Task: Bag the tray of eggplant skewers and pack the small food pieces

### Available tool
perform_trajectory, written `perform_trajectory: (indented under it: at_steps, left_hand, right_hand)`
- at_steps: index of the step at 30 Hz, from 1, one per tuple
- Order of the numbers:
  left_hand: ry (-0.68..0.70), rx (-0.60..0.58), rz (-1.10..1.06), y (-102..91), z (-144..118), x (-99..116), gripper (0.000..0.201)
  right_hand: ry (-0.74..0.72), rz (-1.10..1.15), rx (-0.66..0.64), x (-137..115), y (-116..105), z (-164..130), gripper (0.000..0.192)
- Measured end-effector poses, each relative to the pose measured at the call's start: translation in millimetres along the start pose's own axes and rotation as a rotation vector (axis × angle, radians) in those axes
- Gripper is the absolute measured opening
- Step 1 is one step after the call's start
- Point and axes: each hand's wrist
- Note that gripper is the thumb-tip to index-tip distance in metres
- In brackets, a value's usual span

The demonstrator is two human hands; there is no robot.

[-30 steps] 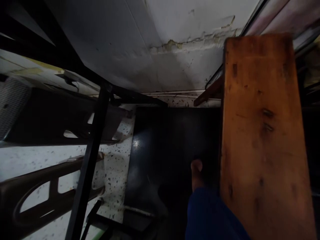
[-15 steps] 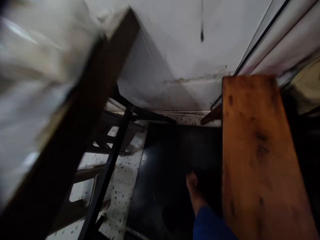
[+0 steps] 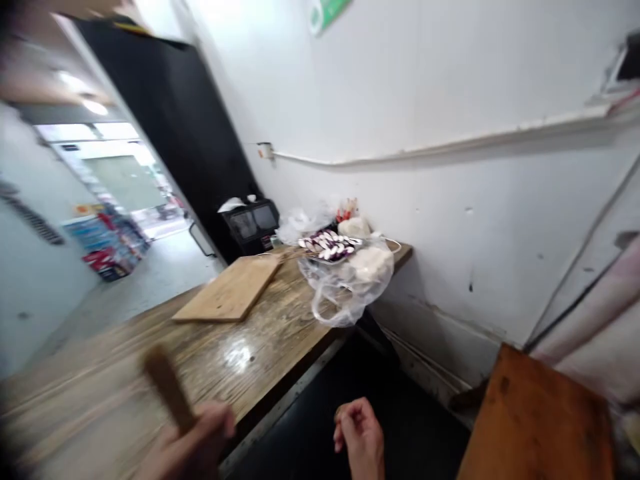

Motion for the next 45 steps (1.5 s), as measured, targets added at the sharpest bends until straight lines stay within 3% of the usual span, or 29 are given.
perform_trajectory:
  at_steps: [2, 4, 6, 8, 10, 14, 20, 23, 28, 32, 35, 41, 43, 45]
  left_hand:
    - [0.049, -0.049, -0.057, 6.7, -21, 7, 0.052]
    - [0.107, -0.169, -0.140, 16.5, -39, 12, 0.050]
    - [0.148, -0.297, -0.229, 21.2, -56, 13, 0.049]
    - [0.180, -0.350, -0.268, 16.5, -69, 10, 0.046]
    - [0.216, -0.273, -0.242, 4.7, -78, 5, 0.044]
    - [0.282, 0.001, -0.129, -18.7, -90, -3, 0.038]
    - [0.340, -0.108, -0.234, -31.4, -102, -15, 0.033]
    - [0.316, -0.118, -0.307, -39.2, -104, -21, 0.036]
    - [0.341, 0.044, -0.220, -63.1, -102, -32, 0.035]
    - [0.368, 0.008, -0.185, -81.2, -105, -37, 0.035]
    - [0.343, -0.068, -0.177, -86.9, -110, -38, 0.034]
    - [0.220, -0.047, -0.012, -98.8, -106, -61, 0.035]
    - [0.223, -0.043, 0.088, -106.5, -103, -74, 0.038]
    - [0.231, -0.015, 0.136, -113.1, -102, -86, 0.040]
  right_hand:
    - [-0.037, 0.025, -0.240, -42, 34, -36, 0.030]
    - [-0.012, -0.025, -0.380, -69, 67, -68, 0.030]
    - [0.025, -0.065, -0.409, -82, 92, -92, 0.033]
    - [0.046, -0.060, -0.374, -88, 107, -109, 0.035]
    - [0.064, -0.025, -0.341, -92, 114, -120, 0.035]
    - [0.103, 0.046, -0.328, -102, 122, -131, 0.032]
    - [0.126, 0.025, -0.417, -105, 135, -142, 0.029]
    - [0.216, 0.068, -0.511, -104, 141, -147, 0.027]
    - [0.469, 0.231, -0.665, -107, 146, -147, 0.019]
    - [0.520, -0.033, -0.928, -104, 149, -148, 0.020]
    - [0.488, -0.274, -1.013, -103, 158, -148, 0.027]
    - [0.329, -0.632, -0.924, -122, 176, -127, 0.039]
    - [0.175, -0.769, -0.834, -143, 181, -118, 0.041]
    - [-0.079, -0.965, -0.749, -168, 187, -115, 0.043]
Point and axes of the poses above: each hand's wrist, its own z-axis towards the middle knuckle, its own y-axis out of the palm, x = y × z, and after that the axes turned 1 degree about x, right-handed
